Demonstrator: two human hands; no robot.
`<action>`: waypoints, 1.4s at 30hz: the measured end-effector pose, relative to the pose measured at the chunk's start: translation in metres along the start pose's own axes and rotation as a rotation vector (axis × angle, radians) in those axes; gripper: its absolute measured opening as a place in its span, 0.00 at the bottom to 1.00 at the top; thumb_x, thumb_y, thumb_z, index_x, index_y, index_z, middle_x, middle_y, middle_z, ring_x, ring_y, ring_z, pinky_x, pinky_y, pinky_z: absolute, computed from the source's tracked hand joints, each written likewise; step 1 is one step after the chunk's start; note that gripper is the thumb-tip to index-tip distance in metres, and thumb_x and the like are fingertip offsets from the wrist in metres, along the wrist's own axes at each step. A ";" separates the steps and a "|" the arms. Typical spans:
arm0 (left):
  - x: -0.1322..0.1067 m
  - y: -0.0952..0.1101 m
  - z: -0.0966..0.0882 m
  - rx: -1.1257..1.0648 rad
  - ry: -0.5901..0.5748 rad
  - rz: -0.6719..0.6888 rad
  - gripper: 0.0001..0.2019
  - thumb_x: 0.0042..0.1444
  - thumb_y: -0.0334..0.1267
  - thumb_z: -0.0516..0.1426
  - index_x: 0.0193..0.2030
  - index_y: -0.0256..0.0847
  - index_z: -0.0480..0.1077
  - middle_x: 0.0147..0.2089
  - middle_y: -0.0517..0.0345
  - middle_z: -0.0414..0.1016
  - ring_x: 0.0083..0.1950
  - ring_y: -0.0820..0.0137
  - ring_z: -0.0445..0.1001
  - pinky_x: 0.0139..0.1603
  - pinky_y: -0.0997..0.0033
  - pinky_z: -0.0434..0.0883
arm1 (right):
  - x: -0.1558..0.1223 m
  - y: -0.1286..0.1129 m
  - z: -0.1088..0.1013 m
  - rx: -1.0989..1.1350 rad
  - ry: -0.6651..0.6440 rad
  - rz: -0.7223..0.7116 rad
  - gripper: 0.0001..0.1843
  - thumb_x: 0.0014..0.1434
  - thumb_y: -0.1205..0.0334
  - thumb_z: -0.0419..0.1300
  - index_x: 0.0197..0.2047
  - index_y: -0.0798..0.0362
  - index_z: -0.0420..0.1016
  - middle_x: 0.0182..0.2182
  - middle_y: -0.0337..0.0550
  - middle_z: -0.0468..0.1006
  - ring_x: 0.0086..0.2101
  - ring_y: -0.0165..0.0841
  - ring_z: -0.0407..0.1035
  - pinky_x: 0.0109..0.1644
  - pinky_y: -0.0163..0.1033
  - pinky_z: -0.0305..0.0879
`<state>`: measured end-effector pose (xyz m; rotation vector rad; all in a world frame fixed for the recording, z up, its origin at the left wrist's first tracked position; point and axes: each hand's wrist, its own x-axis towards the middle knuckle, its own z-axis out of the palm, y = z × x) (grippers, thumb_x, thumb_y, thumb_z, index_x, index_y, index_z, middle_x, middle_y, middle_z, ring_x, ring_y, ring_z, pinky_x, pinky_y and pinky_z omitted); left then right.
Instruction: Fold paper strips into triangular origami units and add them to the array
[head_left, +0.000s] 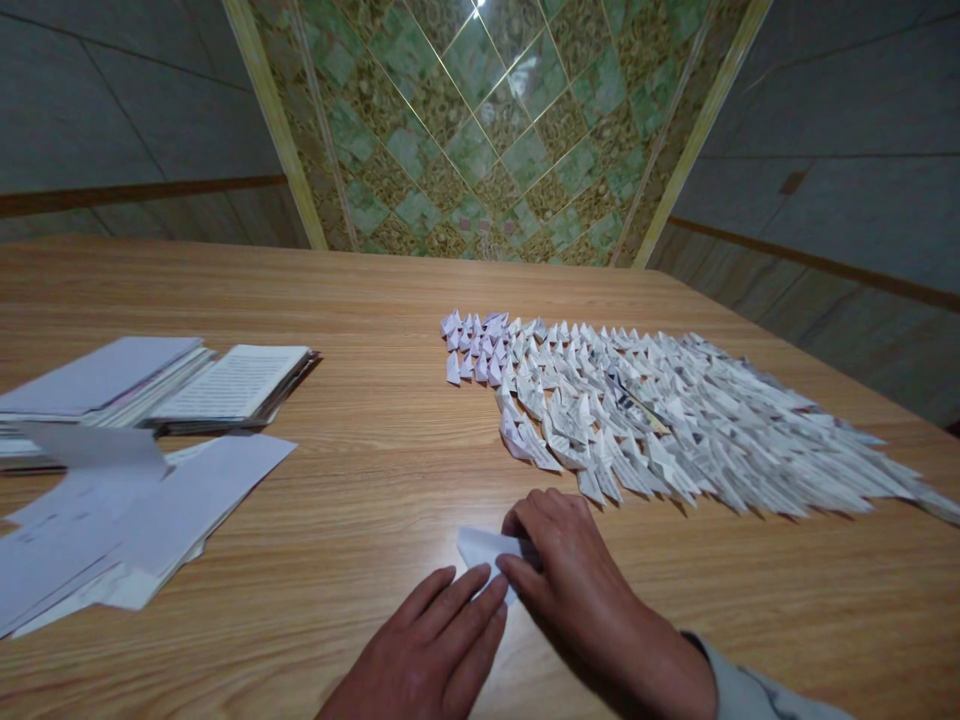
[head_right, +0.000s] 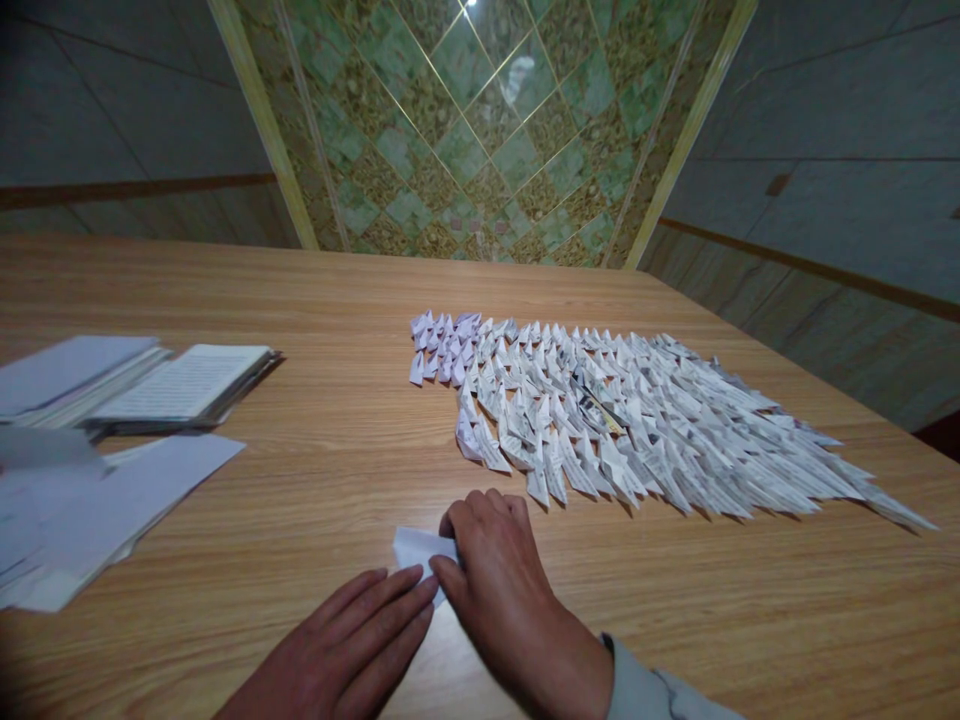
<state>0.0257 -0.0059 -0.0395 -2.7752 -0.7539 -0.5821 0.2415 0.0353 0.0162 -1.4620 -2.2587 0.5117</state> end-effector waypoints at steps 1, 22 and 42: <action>0.003 -0.002 -0.006 -0.004 -0.021 0.025 0.24 0.68 0.53 0.55 0.60 0.36 0.71 0.60 0.45 0.78 0.60 0.57 0.75 0.60 0.61 0.71 | 0.000 0.000 0.000 -0.002 0.005 -0.012 0.12 0.55 0.73 0.70 0.40 0.52 0.75 0.36 0.40 0.77 0.40 0.39 0.68 0.46 0.44 0.56; 0.001 0.019 0.017 0.091 0.125 -0.141 0.13 0.70 0.37 0.50 0.55 0.38 0.72 0.51 0.49 0.80 0.53 0.60 0.75 0.61 0.60 0.66 | -0.006 0.004 0.005 -0.180 0.239 -0.511 0.15 0.72 0.64 0.55 0.33 0.54 0.76 0.27 0.41 0.75 0.33 0.36 0.64 0.47 0.45 0.56; 0.012 0.004 -0.014 0.152 0.051 -0.085 0.10 0.66 0.33 0.58 0.53 0.42 0.70 0.54 0.43 0.81 0.55 0.56 0.80 0.54 0.57 0.78 | -0.025 0.021 -0.013 -0.234 0.270 -0.505 0.23 0.77 0.63 0.43 0.42 0.54 0.79 0.31 0.41 0.80 0.36 0.36 0.67 0.62 0.49 0.52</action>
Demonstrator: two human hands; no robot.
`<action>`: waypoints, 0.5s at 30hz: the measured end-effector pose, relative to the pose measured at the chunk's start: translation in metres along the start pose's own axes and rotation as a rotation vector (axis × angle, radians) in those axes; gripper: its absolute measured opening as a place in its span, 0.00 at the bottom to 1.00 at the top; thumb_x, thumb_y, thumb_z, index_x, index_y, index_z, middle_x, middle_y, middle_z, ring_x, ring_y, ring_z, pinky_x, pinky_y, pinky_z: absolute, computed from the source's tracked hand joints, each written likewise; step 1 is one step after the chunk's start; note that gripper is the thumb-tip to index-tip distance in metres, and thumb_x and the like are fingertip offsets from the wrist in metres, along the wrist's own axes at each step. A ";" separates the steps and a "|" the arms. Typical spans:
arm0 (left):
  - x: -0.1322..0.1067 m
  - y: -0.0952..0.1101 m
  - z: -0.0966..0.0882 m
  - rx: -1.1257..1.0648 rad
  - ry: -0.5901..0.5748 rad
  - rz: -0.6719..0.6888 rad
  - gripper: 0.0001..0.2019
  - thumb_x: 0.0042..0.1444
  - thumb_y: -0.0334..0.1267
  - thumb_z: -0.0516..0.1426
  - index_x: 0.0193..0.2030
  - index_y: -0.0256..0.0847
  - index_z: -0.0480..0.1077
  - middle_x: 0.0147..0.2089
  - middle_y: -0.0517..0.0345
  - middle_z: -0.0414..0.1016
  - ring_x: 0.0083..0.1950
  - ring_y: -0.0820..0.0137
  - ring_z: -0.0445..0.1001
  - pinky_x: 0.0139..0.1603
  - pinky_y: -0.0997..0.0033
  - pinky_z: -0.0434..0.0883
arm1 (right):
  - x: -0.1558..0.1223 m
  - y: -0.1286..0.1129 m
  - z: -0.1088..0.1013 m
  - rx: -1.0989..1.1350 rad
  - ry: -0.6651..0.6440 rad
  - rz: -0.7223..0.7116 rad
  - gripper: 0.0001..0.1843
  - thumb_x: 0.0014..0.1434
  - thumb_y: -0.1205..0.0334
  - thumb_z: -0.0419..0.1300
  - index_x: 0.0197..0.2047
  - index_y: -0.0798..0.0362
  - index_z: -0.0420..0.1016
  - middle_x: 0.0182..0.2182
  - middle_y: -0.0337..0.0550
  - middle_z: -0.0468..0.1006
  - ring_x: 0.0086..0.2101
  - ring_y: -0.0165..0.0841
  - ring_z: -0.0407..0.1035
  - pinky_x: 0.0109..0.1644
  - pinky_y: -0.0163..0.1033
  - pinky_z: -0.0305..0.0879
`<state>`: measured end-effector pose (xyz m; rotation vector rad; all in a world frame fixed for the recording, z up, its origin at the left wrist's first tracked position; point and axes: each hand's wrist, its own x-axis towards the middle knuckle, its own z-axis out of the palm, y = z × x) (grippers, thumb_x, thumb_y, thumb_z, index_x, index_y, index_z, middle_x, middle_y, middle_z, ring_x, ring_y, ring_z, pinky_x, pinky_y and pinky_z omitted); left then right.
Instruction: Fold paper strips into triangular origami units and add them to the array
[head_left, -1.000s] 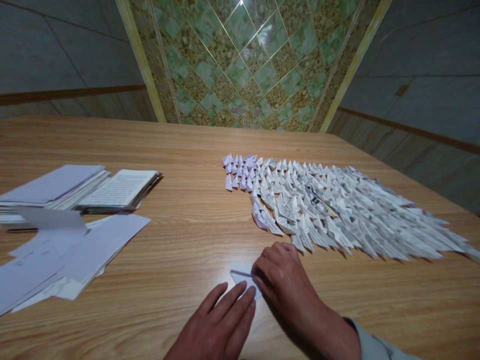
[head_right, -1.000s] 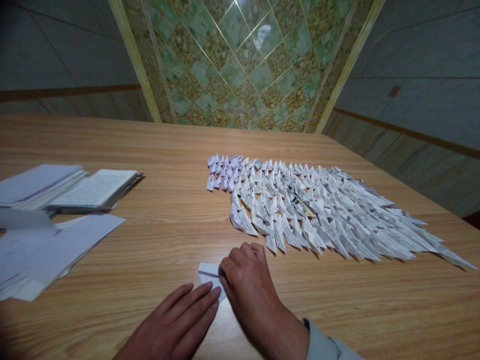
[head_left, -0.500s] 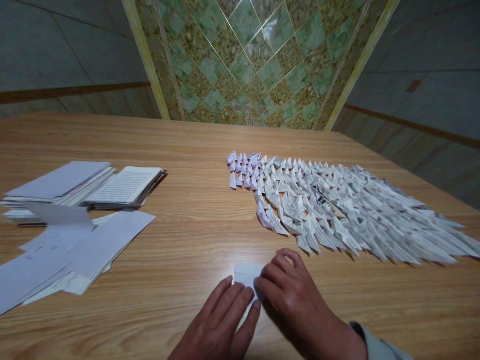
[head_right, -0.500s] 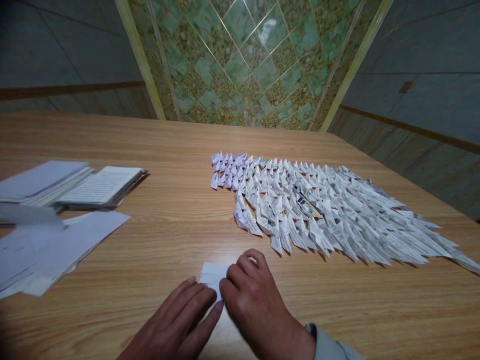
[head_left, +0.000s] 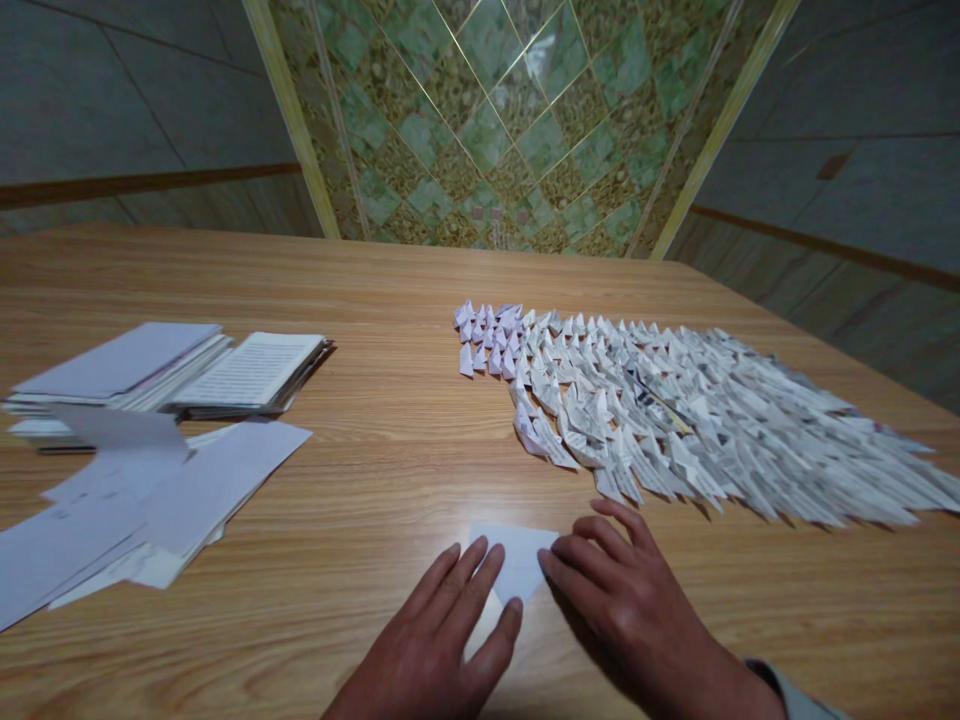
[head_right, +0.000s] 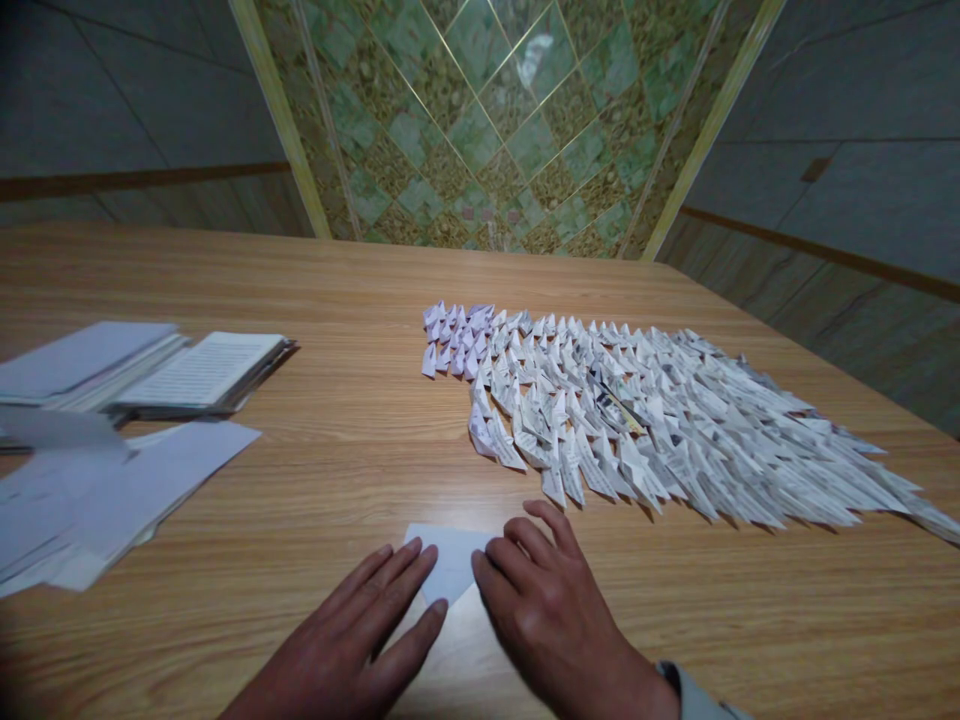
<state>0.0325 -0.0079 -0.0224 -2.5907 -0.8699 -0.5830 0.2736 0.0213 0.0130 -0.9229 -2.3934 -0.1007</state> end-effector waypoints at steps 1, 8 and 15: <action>0.000 0.000 0.000 -0.005 -0.005 -0.004 0.10 0.66 0.33 0.58 0.53 0.42 0.70 0.54 0.43 0.81 0.56 0.56 0.80 0.55 0.57 0.78 | -0.003 0.002 -0.002 -0.004 -0.001 -0.002 0.23 0.77 0.63 0.42 0.43 0.54 0.79 0.33 0.42 0.81 0.37 0.36 0.68 0.63 0.49 0.51; -0.006 0.002 0.013 -0.053 -0.017 -0.039 0.10 0.64 0.38 0.59 0.52 0.43 0.71 0.61 0.46 0.77 0.61 0.50 0.73 0.57 0.50 0.73 | -0.010 -0.002 -0.004 -0.005 0.014 0.018 0.21 0.76 0.65 0.41 0.50 0.56 0.77 0.42 0.45 0.82 0.43 0.38 0.69 0.65 0.48 0.49; -0.004 0.000 0.007 -0.032 -0.037 -0.031 0.11 0.65 0.45 0.58 0.51 0.44 0.72 0.61 0.49 0.76 0.62 0.52 0.70 0.64 0.49 0.61 | 0.005 -0.023 0.010 -0.009 -0.083 0.042 0.13 0.71 0.58 0.56 0.53 0.55 0.75 0.45 0.44 0.82 0.45 0.39 0.70 0.66 0.46 0.46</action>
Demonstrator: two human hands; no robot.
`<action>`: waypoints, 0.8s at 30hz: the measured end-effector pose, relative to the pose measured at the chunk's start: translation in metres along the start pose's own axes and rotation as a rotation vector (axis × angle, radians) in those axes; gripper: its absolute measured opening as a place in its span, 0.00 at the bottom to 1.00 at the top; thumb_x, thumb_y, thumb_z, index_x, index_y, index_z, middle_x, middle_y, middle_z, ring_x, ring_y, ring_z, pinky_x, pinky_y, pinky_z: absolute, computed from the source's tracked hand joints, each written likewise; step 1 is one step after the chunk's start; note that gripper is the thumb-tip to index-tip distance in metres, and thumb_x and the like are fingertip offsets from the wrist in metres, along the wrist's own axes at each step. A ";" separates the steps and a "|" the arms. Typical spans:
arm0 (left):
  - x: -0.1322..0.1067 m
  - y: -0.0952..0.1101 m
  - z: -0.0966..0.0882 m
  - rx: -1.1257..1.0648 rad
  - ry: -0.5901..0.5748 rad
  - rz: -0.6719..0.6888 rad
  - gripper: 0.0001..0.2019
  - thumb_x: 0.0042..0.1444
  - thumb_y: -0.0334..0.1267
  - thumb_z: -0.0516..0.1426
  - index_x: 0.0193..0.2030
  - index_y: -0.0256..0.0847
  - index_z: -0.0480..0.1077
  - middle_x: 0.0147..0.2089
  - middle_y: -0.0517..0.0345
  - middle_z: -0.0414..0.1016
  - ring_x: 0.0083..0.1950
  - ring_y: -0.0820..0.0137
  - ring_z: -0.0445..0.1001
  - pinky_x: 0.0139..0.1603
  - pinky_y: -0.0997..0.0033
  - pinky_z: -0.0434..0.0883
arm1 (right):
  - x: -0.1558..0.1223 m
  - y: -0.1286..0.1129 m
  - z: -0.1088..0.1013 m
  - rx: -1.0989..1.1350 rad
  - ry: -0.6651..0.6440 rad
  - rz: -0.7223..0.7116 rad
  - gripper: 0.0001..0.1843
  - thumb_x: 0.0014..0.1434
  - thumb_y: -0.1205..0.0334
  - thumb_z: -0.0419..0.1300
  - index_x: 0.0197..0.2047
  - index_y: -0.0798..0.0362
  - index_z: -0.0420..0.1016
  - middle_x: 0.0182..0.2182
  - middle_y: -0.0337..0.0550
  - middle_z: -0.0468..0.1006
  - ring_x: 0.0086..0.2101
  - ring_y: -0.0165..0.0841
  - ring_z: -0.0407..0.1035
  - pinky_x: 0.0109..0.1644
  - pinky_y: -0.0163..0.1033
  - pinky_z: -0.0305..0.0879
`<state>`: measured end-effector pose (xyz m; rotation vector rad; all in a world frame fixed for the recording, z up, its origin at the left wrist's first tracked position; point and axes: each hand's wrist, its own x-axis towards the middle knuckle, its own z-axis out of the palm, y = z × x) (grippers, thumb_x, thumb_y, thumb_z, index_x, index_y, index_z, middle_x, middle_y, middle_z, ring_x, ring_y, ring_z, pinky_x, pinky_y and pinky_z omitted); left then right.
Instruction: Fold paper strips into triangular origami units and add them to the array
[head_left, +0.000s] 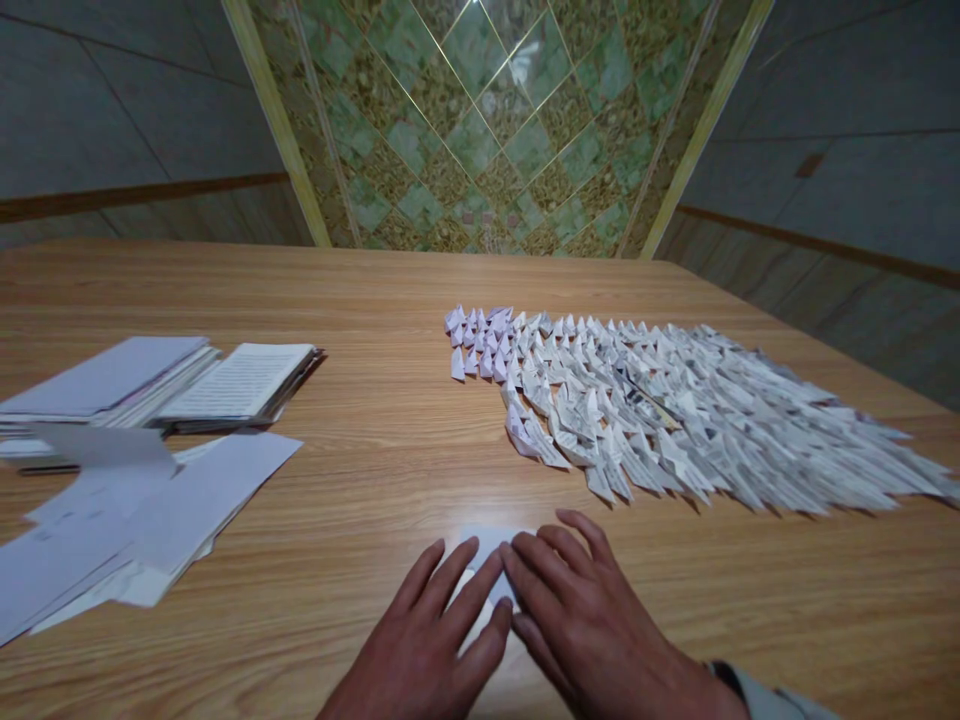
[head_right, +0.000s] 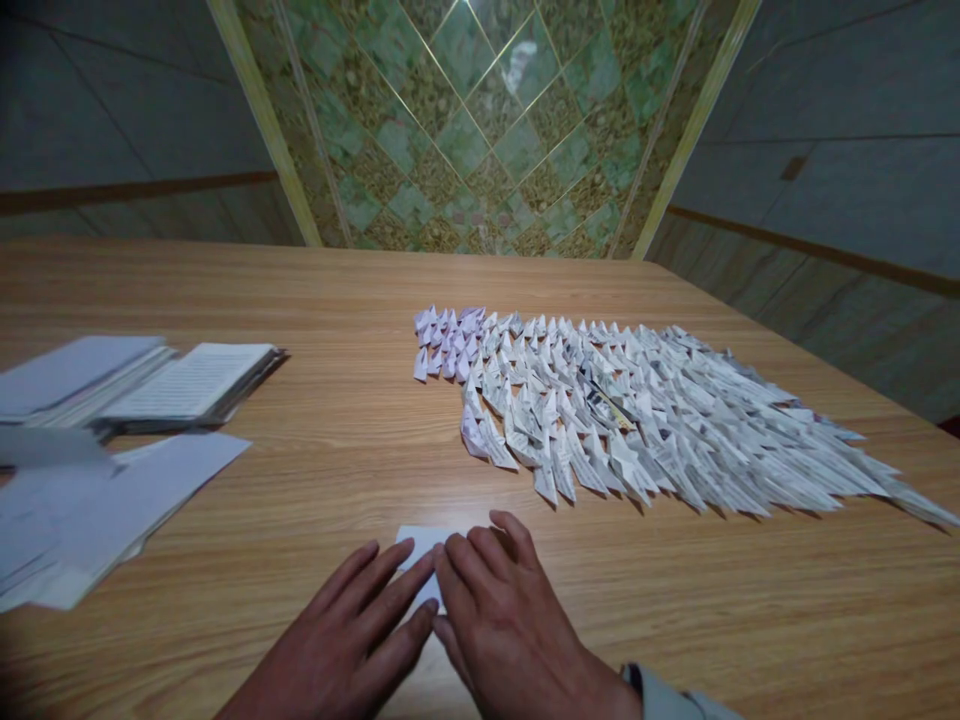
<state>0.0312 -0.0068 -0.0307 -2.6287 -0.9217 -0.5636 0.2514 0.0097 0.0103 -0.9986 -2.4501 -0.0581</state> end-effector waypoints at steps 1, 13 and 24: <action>0.001 0.000 -0.001 0.010 0.010 -0.001 0.10 0.66 0.44 0.58 0.50 0.45 0.72 0.61 0.50 0.76 0.62 0.53 0.69 0.66 0.49 0.58 | -0.001 0.000 0.002 -0.019 0.000 -0.003 0.14 0.70 0.57 0.58 0.54 0.55 0.75 0.45 0.44 0.82 0.45 0.39 0.70 0.66 0.46 0.45; -0.012 -0.004 0.007 -0.175 -0.105 -0.023 0.30 0.57 0.62 0.61 0.58 0.44 0.70 0.66 0.42 0.71 0.66 0.46 0.67 0.66 0.41 0.58 | -0.018 0.019 -0.007 0.049 -0.008 0.054 0.07 0.67 0.62 0.63 0.47 0.52 0.77 0.41 0.41 0.81 0.43 0.39 0.69 0.61 0.50 0.53; 0.042 -0.047 -0.020 -0.617 -0.131 -0.331 0.07 0.64 0.26 0.57 0.39 0.42 0.72 0.44 0.55 0.78 0.46 0.62 0.74 0.48 0.62 0.72 | 0.036 0.015 -0.005 0.045 -0.325 0.333 0.10 0.56 0.69 0.71 0.39 0.54 0.76 0.40 0.45 0.78 0.40 0.42 0.70 0.44 0.45 0.65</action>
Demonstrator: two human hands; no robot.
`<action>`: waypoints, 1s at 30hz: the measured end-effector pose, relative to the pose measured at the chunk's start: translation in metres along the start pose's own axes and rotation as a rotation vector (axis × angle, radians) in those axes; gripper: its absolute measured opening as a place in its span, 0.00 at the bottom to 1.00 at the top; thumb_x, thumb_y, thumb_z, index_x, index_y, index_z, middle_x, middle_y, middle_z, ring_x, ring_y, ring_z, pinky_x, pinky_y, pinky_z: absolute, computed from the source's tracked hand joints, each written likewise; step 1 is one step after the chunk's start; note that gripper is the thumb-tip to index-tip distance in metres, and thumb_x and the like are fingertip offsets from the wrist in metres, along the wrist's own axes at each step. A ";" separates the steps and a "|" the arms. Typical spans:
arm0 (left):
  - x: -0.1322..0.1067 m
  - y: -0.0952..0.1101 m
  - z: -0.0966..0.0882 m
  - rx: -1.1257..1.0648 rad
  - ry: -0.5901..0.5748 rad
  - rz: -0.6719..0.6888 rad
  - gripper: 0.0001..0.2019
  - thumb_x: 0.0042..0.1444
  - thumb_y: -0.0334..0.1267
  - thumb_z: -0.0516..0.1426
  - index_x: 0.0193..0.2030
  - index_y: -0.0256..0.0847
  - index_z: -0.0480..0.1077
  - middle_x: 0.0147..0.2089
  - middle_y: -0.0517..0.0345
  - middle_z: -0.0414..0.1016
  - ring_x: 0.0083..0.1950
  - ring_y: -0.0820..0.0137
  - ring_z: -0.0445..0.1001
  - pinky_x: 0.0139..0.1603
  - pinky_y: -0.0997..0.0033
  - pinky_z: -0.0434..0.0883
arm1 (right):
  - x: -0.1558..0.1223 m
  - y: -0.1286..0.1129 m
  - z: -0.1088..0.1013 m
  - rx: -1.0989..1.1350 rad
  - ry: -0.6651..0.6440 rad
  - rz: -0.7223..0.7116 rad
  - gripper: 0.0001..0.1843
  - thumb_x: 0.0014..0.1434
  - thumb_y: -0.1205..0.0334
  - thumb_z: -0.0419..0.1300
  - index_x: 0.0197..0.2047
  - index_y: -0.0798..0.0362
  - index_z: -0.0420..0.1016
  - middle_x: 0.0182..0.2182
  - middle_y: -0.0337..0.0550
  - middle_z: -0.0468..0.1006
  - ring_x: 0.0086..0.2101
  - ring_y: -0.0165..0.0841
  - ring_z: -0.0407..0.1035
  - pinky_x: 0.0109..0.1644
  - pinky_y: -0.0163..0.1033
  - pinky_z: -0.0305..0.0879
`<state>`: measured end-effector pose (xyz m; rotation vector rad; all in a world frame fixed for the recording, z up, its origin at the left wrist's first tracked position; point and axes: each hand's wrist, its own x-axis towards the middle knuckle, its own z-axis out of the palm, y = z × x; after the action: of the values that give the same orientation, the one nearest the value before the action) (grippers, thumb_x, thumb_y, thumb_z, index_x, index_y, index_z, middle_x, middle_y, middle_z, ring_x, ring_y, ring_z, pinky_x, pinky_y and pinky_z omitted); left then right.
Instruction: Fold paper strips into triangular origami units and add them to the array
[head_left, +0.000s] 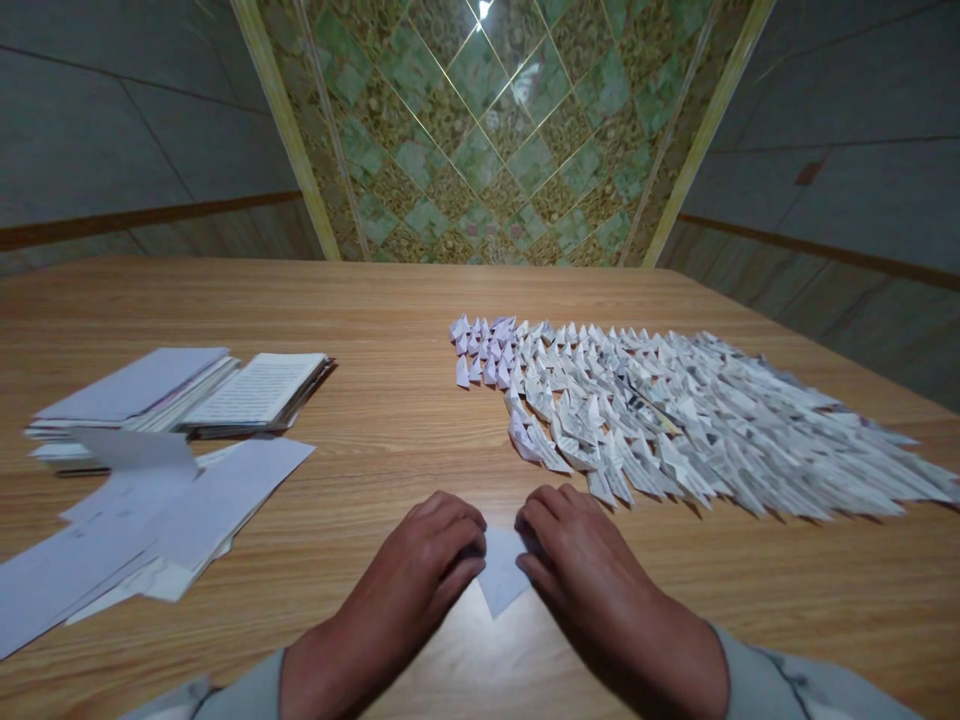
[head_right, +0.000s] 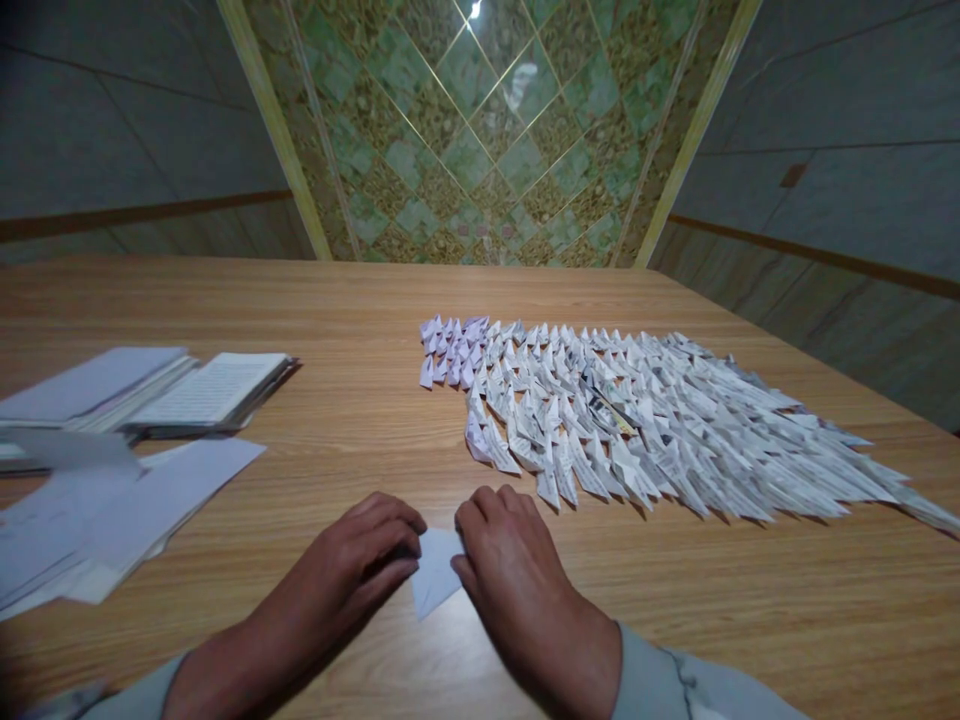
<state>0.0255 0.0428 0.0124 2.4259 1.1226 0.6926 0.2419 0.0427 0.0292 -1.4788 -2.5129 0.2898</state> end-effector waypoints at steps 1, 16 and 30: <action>0.002 -0.003 0.001 0.003 -0.011 -0.023 0.07 0.63 0.26 0.58 0.41 0.42 0.72 0.45 0.54 0.77 0.47 0.62 0.74 0.49 0.61 0.72 | 0.000 -0.001 -0.001 0.006 -0.016 0.014 0.11 0.56 0.69 0.72 0.41 0.54 0.76 0.41 0.46 0.78 0.41 0.43 0.70 0.44 0.46 0.65; 0.004 0.001 -0.004 -0.004 -0.125 -0.028 0.05 0.62 0.27 0.57 0.41 0.42 0.70 0.45 0.55 0.72 0.47 0.62 0.70 0.47 0.63 0.68 | -0.005 -0.006 -0.005 0.246 -0.062 0.058 0.08 0.55 0.70 0.72 0.35 0.53 0.76 0.36 0.40 0.77 0.40 0.37 0.68 0.45 0.40 0.58; 0.000 0.000 -0.002 -0.052 0.025 0.083 0.09 0.66 0.32 0.58 0.52 0.43 0.72 0.44 0.55 0.79 0.44 0.65 0.75 0.46 0.67 0.72 | 0.001 0.001 0.007 0.274 0.234 -0.174 0.07 0.62 0.70 0.65 0.32 0.53 0.73 0.30 0.39 0.76 0.34 0.35 0.67 0.41 0.39 0.58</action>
<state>0.0240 0.0428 0.0138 2.4374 1.0058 0.7703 0.2403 0.0441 0.0218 -1.1135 -2.2890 0.3893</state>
